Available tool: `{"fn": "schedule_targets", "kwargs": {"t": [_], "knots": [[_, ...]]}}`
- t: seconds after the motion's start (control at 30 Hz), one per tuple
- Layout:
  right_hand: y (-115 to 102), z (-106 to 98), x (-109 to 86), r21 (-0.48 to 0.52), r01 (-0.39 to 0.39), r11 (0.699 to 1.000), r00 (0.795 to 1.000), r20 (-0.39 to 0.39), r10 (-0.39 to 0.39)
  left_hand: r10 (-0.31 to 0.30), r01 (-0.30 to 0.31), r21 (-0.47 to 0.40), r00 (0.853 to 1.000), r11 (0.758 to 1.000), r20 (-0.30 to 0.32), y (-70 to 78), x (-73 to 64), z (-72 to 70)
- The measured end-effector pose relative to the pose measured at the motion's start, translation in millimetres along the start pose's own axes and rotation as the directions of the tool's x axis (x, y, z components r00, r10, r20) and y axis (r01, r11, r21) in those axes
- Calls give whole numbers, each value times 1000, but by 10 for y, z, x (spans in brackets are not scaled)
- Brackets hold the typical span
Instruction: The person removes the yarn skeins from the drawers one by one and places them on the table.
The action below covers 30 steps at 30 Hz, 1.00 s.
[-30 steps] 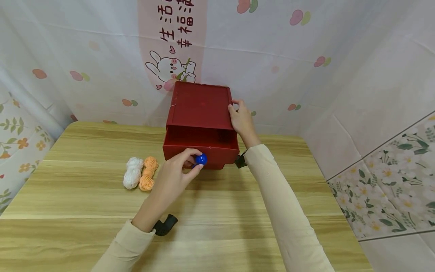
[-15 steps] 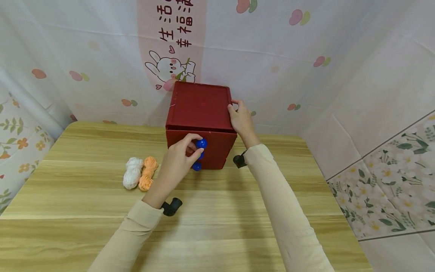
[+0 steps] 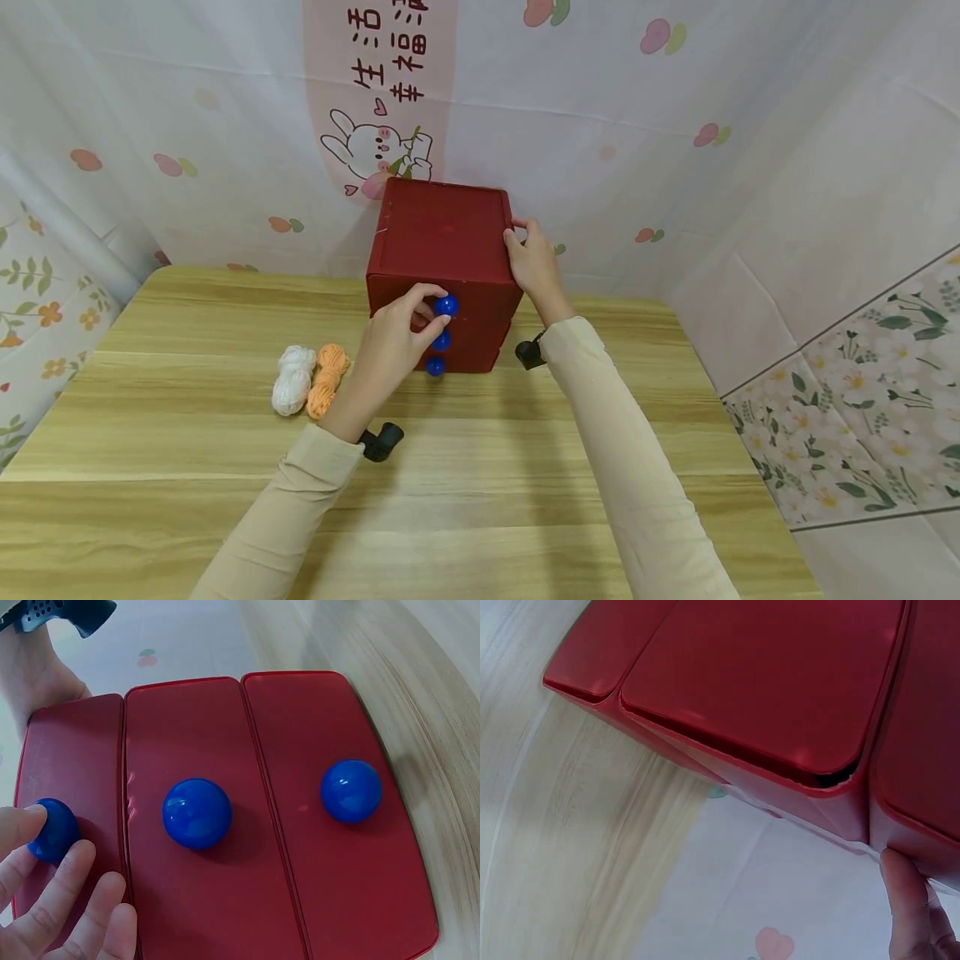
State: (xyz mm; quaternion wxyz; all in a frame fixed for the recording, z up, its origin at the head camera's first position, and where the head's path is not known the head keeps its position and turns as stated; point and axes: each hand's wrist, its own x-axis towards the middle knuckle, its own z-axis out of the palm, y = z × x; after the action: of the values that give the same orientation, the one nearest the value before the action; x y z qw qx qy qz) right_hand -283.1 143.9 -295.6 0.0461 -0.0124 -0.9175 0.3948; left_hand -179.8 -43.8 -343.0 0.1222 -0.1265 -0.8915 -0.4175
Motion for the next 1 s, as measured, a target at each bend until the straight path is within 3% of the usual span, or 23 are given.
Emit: {"fn": "schedule_targets", "kwargs": {"t": [0.2, 0.33, 0.53, 0.63, 0.73, 0.8, 1.0], "knots": [[-5, -3, -9, 2, -3, 1000, 1000, 3, 3, 12, -12, -41, 1000, 999, 11, -13, -2, -19], [-1, 4, -16, 6, -3, 1000, 1000, 0, 3, 24, -19, -114, 999, 993, 39, -68, -65, -44], [5, 2, -3, 13, -7, 1000, 1000, -1, 7, -63, 80, -280, 996, 957, 69, -161, -235, -13], [-1, 3, 0, 8, -8, 1000, 1000, -4, 8, -86, 114, -242, 989, 964, 122, -243, -291, 60], [-3, 2, -1, 8, -14, 1000, 1000, -5, 14, -85, 117, -161, 977, 980, 194, -326, -319, 159], [-7, 5, -4, 7, -19, 1000, 1000, 1, 19, -82, 116, -151, 974, 982, 210, -354, -323, 211], [-6, 14, -12, 14, -22, 1000, 1000, 1, 22, -53, 78, -196, 990, 978, 131, -404, -248, 329]]}}
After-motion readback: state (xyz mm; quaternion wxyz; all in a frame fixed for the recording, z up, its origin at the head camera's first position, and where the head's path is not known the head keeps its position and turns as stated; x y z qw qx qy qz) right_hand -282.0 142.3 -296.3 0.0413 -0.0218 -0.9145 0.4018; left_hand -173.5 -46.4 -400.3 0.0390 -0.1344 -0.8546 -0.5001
